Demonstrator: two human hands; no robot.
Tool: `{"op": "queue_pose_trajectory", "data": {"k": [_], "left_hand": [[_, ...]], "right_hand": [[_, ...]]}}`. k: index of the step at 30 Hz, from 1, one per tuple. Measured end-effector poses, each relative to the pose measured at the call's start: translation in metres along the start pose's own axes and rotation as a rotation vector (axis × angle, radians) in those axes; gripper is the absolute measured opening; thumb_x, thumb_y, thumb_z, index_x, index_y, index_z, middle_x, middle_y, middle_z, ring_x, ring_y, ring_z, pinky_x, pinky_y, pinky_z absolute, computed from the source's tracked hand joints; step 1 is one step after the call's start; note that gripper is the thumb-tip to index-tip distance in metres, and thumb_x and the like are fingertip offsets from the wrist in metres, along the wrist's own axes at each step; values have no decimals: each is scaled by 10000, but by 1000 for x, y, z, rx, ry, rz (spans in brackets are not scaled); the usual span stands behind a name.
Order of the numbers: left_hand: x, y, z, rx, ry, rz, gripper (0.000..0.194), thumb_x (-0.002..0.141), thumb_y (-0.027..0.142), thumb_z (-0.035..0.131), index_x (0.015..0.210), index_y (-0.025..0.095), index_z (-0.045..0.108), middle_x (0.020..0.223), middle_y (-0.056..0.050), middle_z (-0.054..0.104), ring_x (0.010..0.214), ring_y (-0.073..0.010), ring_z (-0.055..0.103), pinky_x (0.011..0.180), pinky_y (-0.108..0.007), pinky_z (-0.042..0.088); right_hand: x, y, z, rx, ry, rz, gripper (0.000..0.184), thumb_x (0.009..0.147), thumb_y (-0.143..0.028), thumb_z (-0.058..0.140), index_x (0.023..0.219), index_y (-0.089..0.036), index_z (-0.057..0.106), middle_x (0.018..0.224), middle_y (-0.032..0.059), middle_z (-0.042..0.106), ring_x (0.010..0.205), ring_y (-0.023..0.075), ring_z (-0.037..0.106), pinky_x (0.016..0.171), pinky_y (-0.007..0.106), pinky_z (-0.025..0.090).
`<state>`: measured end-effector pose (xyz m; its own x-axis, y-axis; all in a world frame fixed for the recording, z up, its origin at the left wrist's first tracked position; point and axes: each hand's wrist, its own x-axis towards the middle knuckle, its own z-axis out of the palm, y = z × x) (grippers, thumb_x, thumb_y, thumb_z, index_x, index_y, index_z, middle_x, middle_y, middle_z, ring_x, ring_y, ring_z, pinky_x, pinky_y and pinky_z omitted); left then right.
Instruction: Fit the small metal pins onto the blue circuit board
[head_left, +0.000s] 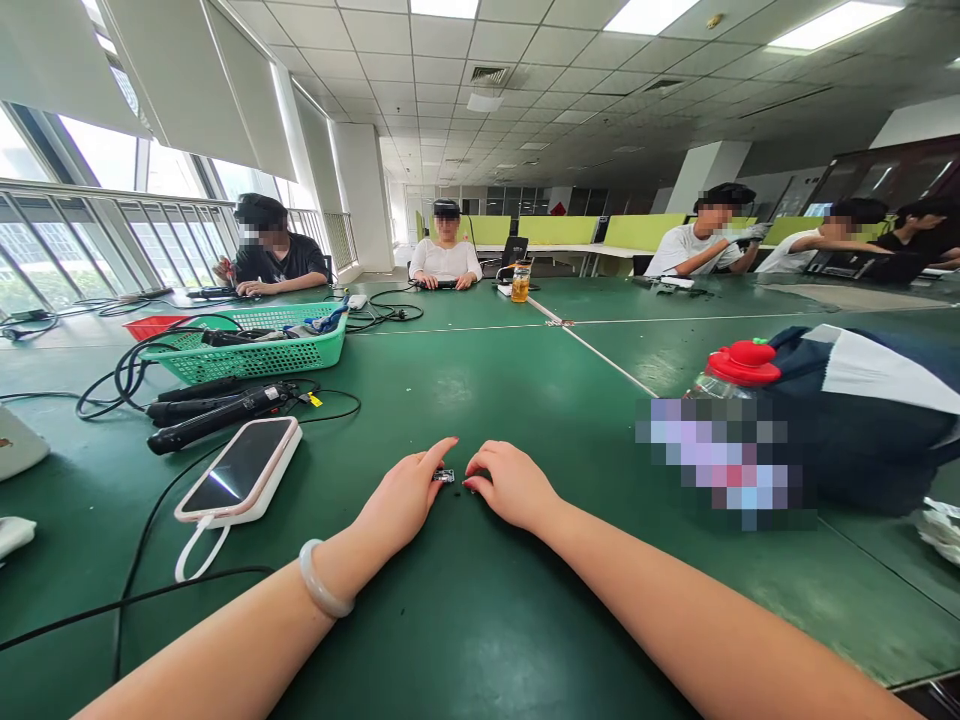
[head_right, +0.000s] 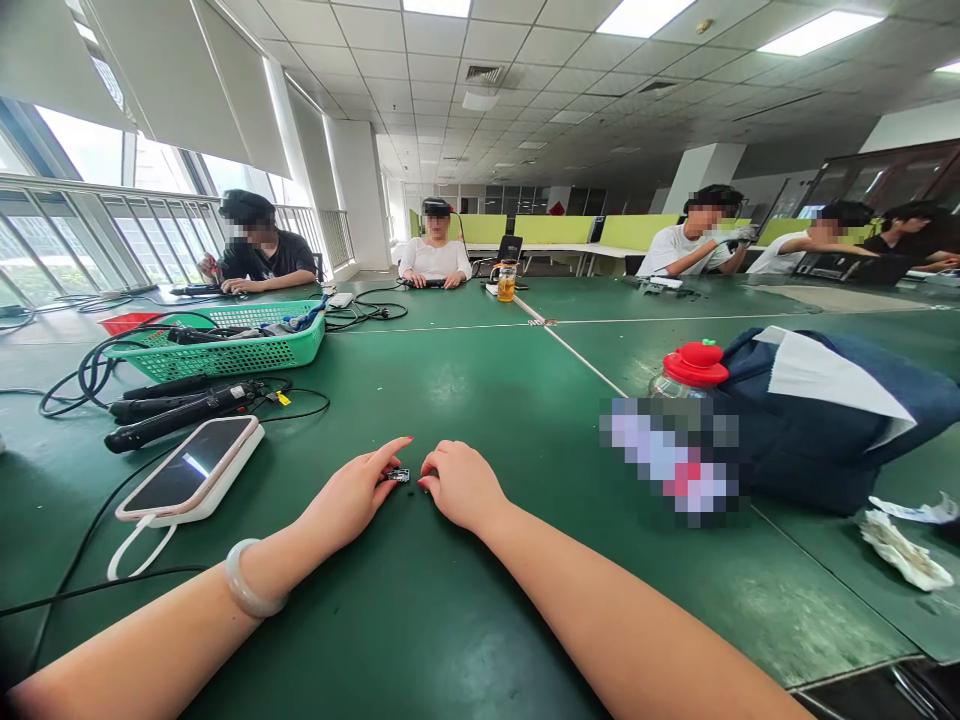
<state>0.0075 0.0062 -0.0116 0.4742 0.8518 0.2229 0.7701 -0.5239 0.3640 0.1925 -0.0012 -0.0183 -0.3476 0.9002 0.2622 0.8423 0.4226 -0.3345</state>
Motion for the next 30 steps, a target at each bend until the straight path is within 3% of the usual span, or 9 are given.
{"op": "queue_pose_trajectory", "data": {"k": [8,15,20,24,30], "left_hand": [[0,0,1,-17,-14,-1,518,838,179,420,1333,303,338,1030,-43,630,927,-191,591,816,-338,472],[0,1,0,-19,-24,-9,539,839,167,419,1346,314,310,1030,-30,626,924,-186,585,835,-350,463],[0,1,0,-55,-27,7,551,835,178,439,1350,312,297,1016,-20,630,922,-183,588,835,-341,462],[0,2,0,-136,-36,26,552,840,216,446,1356,307,273,984,-5,642,886,-177,598,827,-336,464],[-1,5,-2,-202,-21,84,552,832,223,455,1352,304,288,983,-2,651,883,-182,599,836,-336,458]], "right_hand": [[4,-4,2,-93,-28,-31,130,838,-211,527,782,-186,642,826,40,598,823,173,530,746,286,406],[3,-3,6,-280,-13,-162,146,844,-125,456,786,-161,585,810,57,564,755,173,505,680,283,388],[2,-2,5,-177,34,-143,134,838,-95,447,807,-163,558,832,44,545,778,154,498,705,264,388],[1,-3,6,-71,106,-207,140,858,-94,435,817,-162,550,851,34,538,807,141,488,747,258,391],[3,-6,9,-116,124,-287,148,884,-157,444,811,-160,573,831,41,547,788,149,486,733,280,396]]}}
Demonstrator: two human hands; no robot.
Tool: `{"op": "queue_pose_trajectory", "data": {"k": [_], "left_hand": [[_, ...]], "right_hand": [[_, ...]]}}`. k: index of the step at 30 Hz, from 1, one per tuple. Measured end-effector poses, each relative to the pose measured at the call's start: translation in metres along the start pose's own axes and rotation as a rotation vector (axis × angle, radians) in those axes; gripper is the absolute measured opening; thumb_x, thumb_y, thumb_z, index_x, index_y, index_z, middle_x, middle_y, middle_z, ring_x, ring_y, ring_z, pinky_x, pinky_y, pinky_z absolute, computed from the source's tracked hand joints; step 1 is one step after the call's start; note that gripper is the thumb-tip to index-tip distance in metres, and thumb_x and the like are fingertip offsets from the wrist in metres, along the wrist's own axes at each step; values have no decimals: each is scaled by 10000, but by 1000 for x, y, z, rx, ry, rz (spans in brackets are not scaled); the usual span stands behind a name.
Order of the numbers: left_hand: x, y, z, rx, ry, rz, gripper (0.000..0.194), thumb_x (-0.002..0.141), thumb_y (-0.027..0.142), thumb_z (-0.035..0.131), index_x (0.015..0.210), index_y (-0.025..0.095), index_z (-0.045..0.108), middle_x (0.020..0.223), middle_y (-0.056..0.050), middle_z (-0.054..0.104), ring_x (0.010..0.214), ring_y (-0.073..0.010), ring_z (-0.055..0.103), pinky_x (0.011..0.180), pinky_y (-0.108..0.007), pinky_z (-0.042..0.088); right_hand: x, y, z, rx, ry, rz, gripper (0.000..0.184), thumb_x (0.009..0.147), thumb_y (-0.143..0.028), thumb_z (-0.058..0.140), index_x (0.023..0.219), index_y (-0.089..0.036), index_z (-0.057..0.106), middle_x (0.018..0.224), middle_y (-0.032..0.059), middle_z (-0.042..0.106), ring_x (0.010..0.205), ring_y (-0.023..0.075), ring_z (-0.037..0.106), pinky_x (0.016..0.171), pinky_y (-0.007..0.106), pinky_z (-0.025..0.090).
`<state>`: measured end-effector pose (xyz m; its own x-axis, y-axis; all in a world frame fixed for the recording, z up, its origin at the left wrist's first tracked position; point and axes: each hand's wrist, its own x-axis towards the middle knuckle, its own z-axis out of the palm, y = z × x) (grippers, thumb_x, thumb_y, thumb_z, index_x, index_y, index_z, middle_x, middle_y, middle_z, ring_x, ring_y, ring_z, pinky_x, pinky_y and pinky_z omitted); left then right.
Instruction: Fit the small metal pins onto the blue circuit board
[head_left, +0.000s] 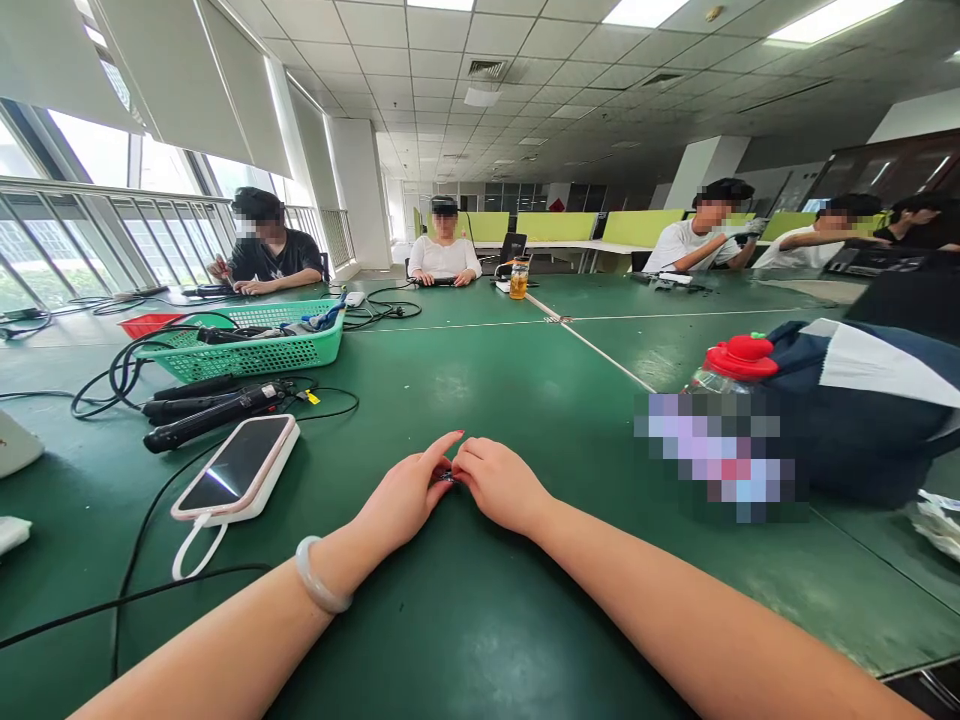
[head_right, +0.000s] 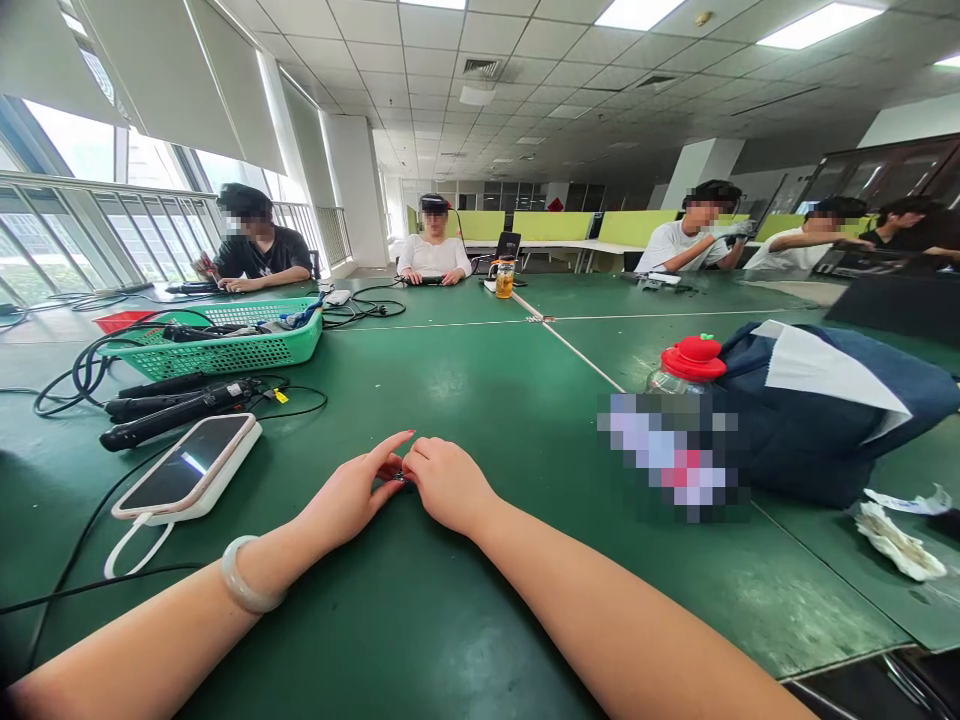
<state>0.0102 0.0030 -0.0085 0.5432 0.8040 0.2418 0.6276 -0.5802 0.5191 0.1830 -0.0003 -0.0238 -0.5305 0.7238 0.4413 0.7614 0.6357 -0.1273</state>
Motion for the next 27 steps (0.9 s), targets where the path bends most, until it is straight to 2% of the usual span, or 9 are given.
{"op": "queue_pose_trajectory", "data": {"k": [4,8,12,17,22,27], "left_hand": [[-1,2,-1,-19,-7,13,556,822,206,455,1348,294,299,971,0,657,868,-175,605,832,-324,462],[-1,2,-1,-36,7,-11,543,818,217,457,1337,295,317,971,-1,656,877,-176,612,835,-328,471],[-1,-2,0,-112,30,-81,553,801,210,475,1328,290,329,972,-5,650,849,-155,621,833,-318,489],[1,-9,0,-147,71,-179,557,774,204,501,1309,262,358,935,-17,646,778,-138,624,790,-295,509],[2,-7,0,-99,77,-157,547,762,170,492,1290,267,389,928,-13,638,769,-138,620,788,-300,503],[1,-7,1,-128,71,-153,546,765,163,479,1293,265,384,933,-12,637,758,-131,619,792,-293,503]], "right_hand": [[0,0,-1,-39,-16,-21,153,880,-171,462,802,-158,593,821,41,565,773,151,488,722,285,396],[-3,1,-6,19,-9,2,162,869,-138,460,820,-166,611,841,38,574,790,144,497,740,274,399],[-6,2,-9,65,-31,52,165,850,-124,478,833,-170,636,841,41,581,807,147,514,757,272,407],[-7,-1,-7,81,-96,70,120,843,-231,548,850,-188,659,838,35,600,822,153,529,770,278,416],[-5,-7,-3,63,-125,75,110,838,-251,559,832,-199,655,819,25,605,812,156,531,742,278,419],[-6,-7,-2,95,-96,86,127,854,-185,513,808,-188,632,813,26,601,796,150,537,732,271,425]]}}
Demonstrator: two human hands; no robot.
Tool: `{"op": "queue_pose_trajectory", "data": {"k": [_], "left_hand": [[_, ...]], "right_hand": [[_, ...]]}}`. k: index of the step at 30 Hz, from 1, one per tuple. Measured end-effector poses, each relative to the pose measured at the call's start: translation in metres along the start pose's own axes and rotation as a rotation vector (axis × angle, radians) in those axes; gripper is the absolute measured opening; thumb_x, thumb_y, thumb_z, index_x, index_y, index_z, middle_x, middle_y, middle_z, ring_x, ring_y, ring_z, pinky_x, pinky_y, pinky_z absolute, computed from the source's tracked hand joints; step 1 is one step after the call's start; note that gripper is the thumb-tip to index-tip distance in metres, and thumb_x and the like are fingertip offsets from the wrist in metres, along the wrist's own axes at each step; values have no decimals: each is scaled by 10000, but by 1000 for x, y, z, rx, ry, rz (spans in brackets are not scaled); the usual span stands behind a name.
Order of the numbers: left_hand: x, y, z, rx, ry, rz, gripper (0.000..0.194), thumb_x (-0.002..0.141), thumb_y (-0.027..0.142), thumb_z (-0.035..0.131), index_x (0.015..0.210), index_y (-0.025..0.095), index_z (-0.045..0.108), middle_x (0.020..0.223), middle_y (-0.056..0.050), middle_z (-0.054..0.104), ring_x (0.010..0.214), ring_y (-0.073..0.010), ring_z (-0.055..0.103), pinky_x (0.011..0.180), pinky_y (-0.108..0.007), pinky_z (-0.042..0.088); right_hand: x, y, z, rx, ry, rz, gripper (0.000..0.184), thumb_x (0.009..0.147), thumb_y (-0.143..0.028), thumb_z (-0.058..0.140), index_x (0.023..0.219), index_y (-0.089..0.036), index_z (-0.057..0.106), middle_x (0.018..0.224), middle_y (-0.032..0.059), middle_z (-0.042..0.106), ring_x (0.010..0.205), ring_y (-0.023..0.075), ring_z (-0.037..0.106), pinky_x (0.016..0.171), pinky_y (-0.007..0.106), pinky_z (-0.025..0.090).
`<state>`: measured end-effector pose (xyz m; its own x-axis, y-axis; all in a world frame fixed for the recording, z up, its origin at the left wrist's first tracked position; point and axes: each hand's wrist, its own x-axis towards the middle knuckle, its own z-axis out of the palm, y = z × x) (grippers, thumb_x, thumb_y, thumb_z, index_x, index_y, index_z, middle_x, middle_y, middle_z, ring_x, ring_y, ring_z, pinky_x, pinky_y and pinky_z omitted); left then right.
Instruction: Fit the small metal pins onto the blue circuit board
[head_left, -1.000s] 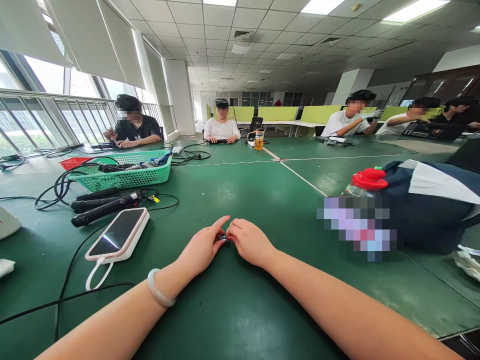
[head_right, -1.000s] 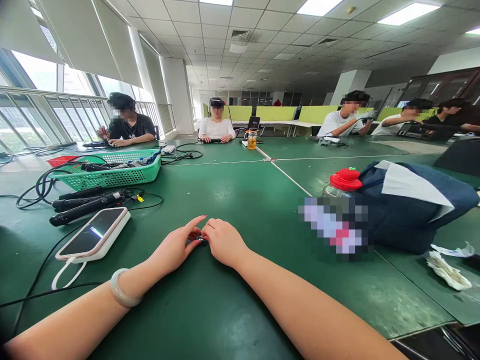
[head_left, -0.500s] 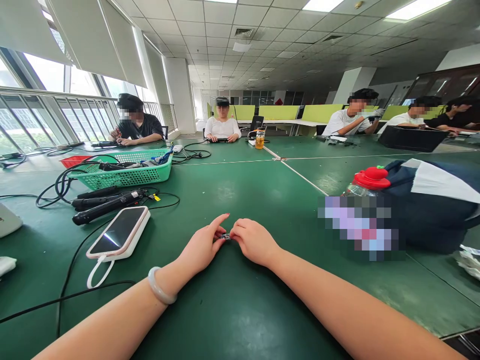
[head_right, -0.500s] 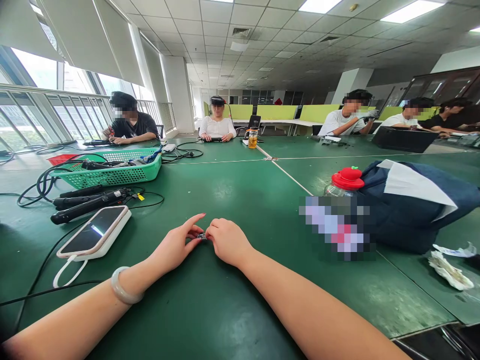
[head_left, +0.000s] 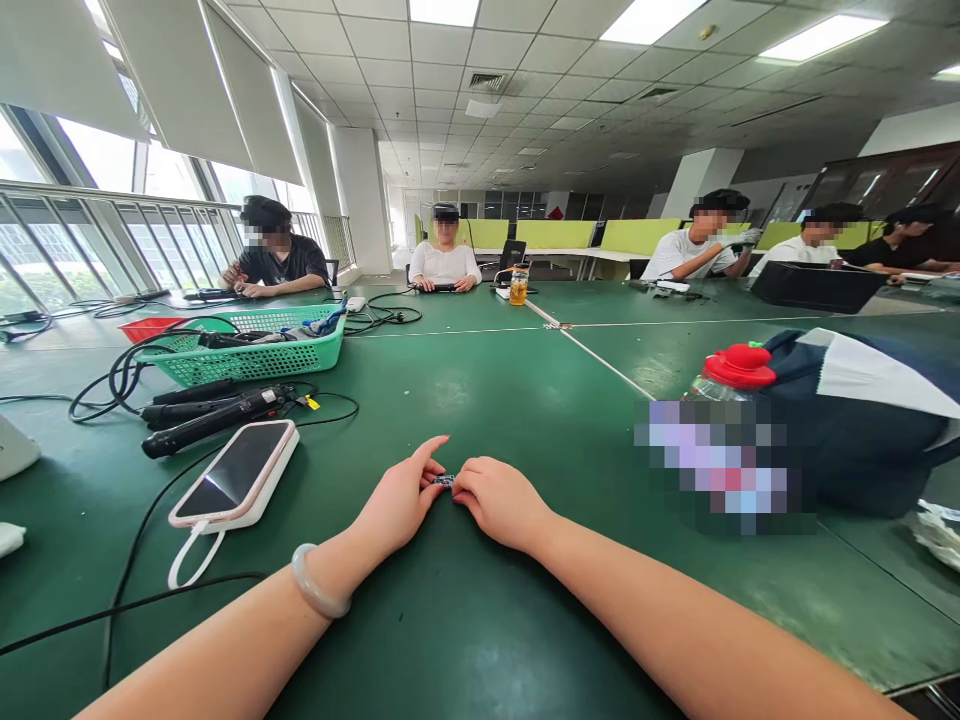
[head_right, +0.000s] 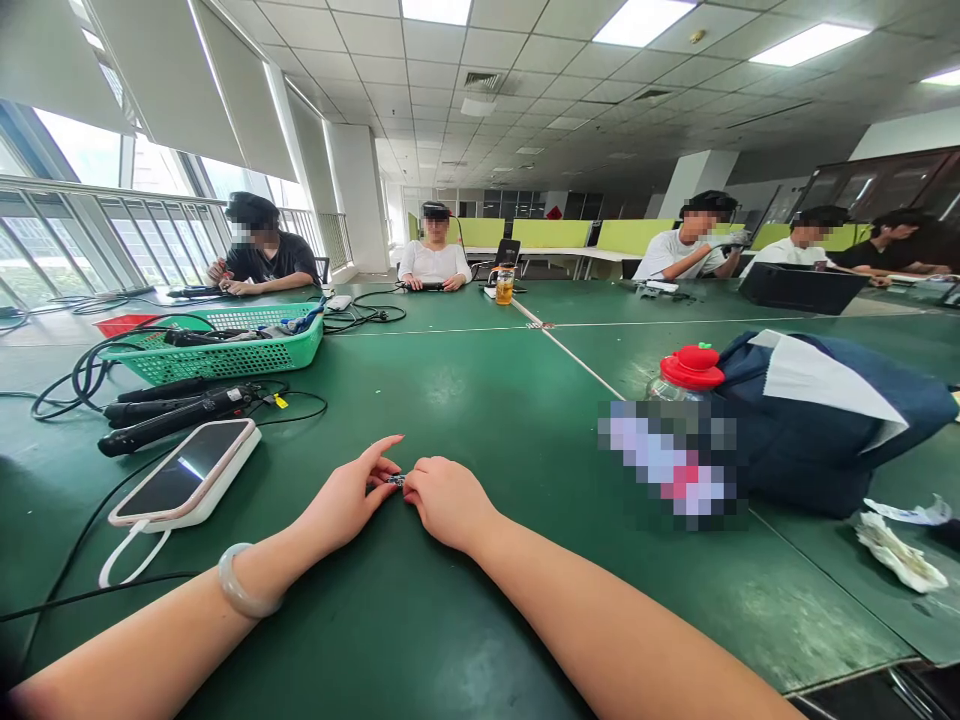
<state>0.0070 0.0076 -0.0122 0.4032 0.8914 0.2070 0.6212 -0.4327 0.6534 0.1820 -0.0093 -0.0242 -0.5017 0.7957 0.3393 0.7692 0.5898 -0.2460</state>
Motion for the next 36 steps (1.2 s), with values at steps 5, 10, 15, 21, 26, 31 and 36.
{"op": "queue_pose_trajectory", "data": {"k": [5,10,15,21,26,31,36], "left_hand": [[-1,-1,0,-44,5,35,522,786,203,479,1293,277,377,937,-7,633,795,-134,617,817,-301,499],[-2,2,-1,-64,15,45,523,781,217,492,1287,278,378,942,-8,637,790,-139,615,817,-322,505],[-3,3,-1,-109,33,43,503,781,226,496,1270,268,387,931,-6,634,781,-134,612,815,-320,507],[-3,7,-3,-182,38,22,466,756,235,527,1210,243,419,876,-2,634,733,-125,602,776,-296,512],[-2,5,-3,-293,48,-10,443,745,259,543,1173,234,428,873,-4,643,733,-124,603,779,-310,511],[-1,3,-3,-386,37,-32,456,737,267,562,1165,214,416,894,-20,652,769,-133,614,807,-333,512],[-1,4,-4,-275,17,-67,476,752,267,551,1205,240,409,938,-25,653,777,-140,620,824,-340,508]], "right_hand": [[0,2,-3,109,109,22,150,880,-147,455,845,-177,598,826,31,608,795,144,542,748,273,441],[1,2,-3,124,170,-34,152,874,-121,452,875,-174,595,875,35,635,835,148,539,780,277,442],[0,3,-4,-10,130,-91,194,890,-129,416,953,-167,596,849,51,629,804,157,531,753,283,438],[-1,4,-4,-161,135,-184,240,879,-96,393,1010,-145,588,759,50,606,732,162,502,733,291,415],[-2,1,-8,-255,172,-243,367,867,-61,337,1173,-108,533,793,71,613,736,172,502,727,300,412],[-2,-3,-11,-256,123,-210,416,861,-59,330,1244,-101,487,855,89,634,759,177,518,739,309,416],[-3,11,-19,-96,67,65,355,847,-88,429,1168,-158,562,948,76,647,859,175,535,797,300,421]]}}
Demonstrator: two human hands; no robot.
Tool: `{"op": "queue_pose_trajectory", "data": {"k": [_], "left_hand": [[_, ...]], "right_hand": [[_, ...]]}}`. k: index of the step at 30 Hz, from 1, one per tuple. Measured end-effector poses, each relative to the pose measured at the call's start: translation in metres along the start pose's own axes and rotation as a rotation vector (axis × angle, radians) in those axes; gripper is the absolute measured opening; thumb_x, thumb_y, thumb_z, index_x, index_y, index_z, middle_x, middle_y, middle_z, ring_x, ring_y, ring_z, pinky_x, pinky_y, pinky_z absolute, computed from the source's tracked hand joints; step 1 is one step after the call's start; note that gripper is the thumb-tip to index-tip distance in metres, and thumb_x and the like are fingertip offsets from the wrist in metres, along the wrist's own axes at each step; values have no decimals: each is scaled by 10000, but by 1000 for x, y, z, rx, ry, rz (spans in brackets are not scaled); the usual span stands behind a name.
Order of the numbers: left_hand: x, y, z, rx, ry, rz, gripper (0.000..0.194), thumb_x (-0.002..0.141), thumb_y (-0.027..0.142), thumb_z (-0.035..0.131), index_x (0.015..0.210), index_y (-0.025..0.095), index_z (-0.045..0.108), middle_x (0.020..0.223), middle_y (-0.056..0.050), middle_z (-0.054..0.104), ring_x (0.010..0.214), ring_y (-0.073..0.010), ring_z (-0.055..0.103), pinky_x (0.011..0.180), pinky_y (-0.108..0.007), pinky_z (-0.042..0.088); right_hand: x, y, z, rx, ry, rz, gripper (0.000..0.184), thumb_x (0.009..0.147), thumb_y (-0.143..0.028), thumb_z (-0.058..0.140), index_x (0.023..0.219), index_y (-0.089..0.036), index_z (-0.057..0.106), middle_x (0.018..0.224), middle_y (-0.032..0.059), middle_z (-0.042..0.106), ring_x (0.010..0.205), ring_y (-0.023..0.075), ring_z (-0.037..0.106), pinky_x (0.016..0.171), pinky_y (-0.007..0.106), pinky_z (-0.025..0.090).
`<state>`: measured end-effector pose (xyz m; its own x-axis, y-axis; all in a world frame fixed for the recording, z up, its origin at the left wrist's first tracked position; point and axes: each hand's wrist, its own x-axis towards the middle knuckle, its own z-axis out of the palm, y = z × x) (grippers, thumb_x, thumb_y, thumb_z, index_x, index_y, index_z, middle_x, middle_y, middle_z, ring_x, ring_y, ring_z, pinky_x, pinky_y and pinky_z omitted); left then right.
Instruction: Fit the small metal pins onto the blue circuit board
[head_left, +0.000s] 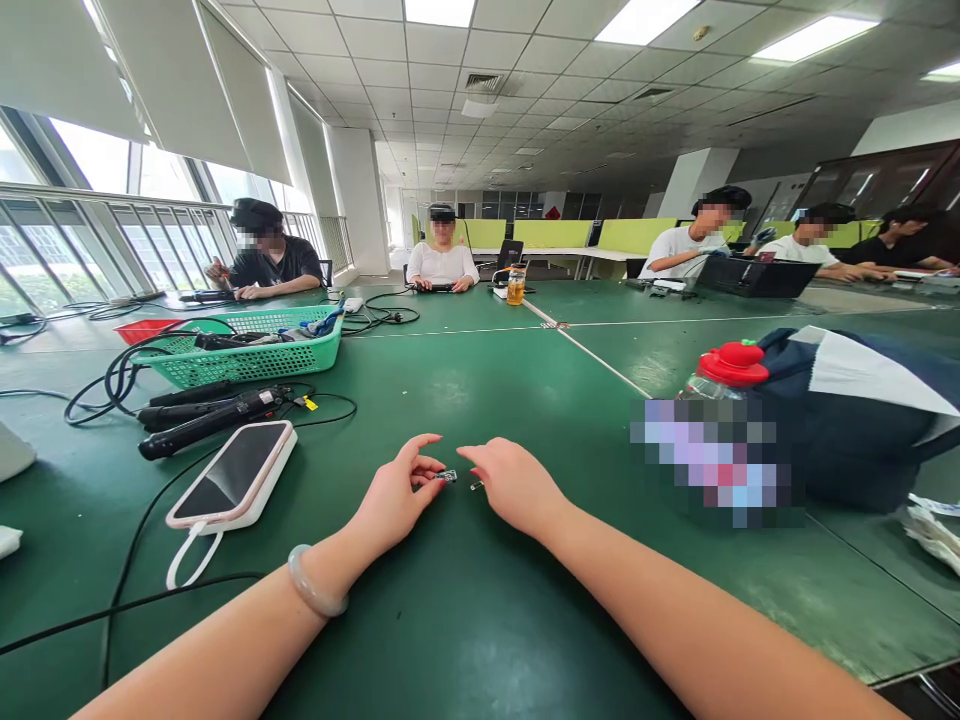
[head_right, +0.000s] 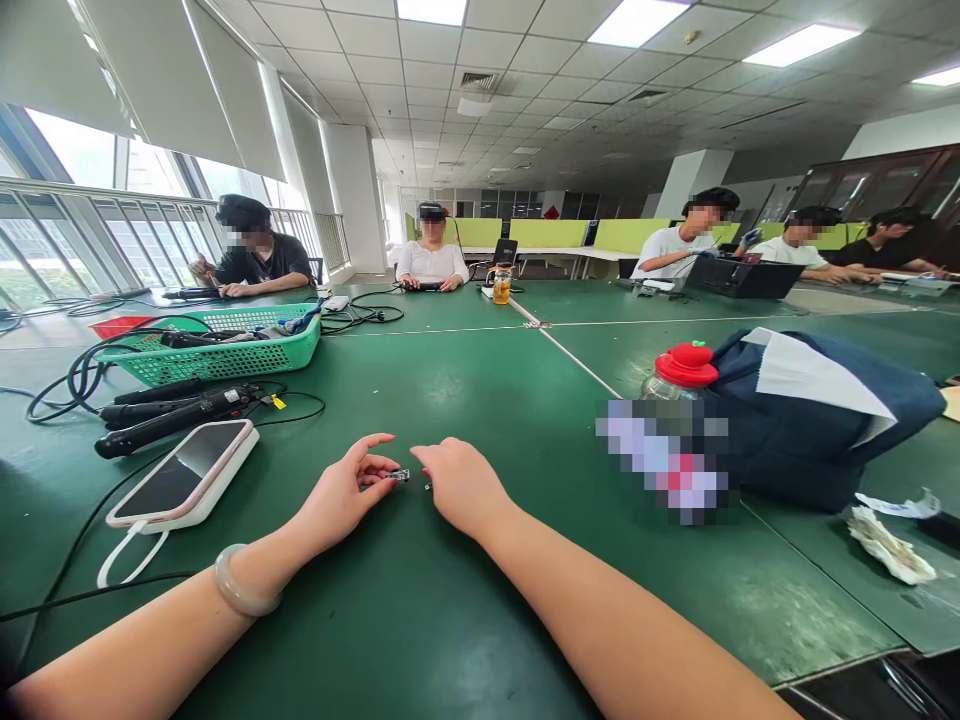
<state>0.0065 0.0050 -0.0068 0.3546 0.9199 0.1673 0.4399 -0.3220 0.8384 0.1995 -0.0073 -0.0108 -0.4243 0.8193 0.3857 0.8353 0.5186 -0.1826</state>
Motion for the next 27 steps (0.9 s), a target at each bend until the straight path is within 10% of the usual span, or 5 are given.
{"op": "queue_pose_trajectory", "data": {"k": [6,27], "left_hand": [[-2,-1,1,102,-57,-6,538,759,268,542,1272,266,379,958,-23,646,790,-147,615,827,-334,505],[-1,-2,5,240,-111,58,592,761,232,516,1323,301,342,951,-1,657,857,-175,599,851,-337,472]], "right_hand": [[-3,23,-9,233,-191,197,123,758,-185,624,864,-217,675,870,17,636,879,163,549,770,271,433],[0,10,3,246,-177,262,103,793,-206,559,726,-196,637,792,15,600,693,124,550,608,228,400]]}}
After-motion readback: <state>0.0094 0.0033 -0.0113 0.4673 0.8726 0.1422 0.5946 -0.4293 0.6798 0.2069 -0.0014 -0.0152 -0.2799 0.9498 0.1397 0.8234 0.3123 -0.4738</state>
